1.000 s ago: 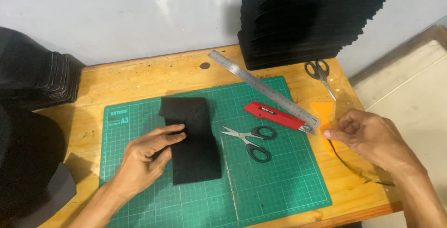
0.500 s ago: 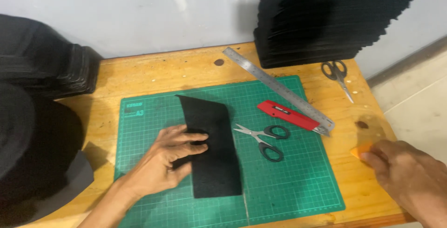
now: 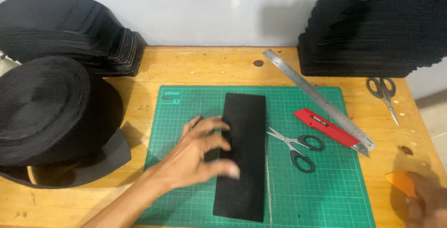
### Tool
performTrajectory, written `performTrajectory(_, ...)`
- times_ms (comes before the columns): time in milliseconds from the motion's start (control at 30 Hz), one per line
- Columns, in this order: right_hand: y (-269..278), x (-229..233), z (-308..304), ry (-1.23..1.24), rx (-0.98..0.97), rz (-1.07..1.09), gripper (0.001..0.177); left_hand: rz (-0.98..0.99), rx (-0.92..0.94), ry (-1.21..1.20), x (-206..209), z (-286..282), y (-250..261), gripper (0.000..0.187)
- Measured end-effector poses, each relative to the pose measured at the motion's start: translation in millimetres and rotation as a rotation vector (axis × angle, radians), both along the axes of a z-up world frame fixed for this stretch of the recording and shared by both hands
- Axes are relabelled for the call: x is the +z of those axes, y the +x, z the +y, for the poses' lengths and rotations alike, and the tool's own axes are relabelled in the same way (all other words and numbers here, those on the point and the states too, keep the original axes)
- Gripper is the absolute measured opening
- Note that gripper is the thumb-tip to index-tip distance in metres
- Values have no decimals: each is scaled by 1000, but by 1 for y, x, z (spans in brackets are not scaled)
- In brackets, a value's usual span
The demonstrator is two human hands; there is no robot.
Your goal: The person smooths a black fabric strip on a green cutting mat using an orange plastic scraper. They then use scissors to trim the edges of the fabric strip, rotating it to cut along the sides.
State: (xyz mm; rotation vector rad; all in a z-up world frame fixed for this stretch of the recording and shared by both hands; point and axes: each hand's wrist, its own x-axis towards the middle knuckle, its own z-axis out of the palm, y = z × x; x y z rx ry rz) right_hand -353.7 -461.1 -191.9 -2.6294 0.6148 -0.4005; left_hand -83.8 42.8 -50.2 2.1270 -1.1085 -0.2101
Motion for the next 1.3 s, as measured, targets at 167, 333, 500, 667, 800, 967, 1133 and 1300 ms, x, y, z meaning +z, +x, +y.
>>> performTrajectory(167,23,44,77,405,-175,-295,55,-59,148,99,7,-18,22,62)
performTrajectory(333,46,55,105,383,-108,-464,42,-64,60,366,0,-32,32,62)
performTrajectory(500,86,127,194,43,147,6,52,-228,114,331,-14,-37,32,66)
performTrajectory(667,138,148,228,-147,532,-168,54,-151,83,335,1,-32,16,82)
performTrajectory(800,147,142,220,-323,559,-18,52,-222,59,256,-8,-18,5,92)
performTrajectory(967,136,126,203,-247,324,80,66,-331,111,219,-23,-17,-15,80)
performTrajectory(1133,137,148,221,89,431,48,65,-339,55,-9,-5,-16,-49,56)
performTrajectory(1300,161,166,271,-492,425,390,47,-346,9,4,-15,0,-74,50)
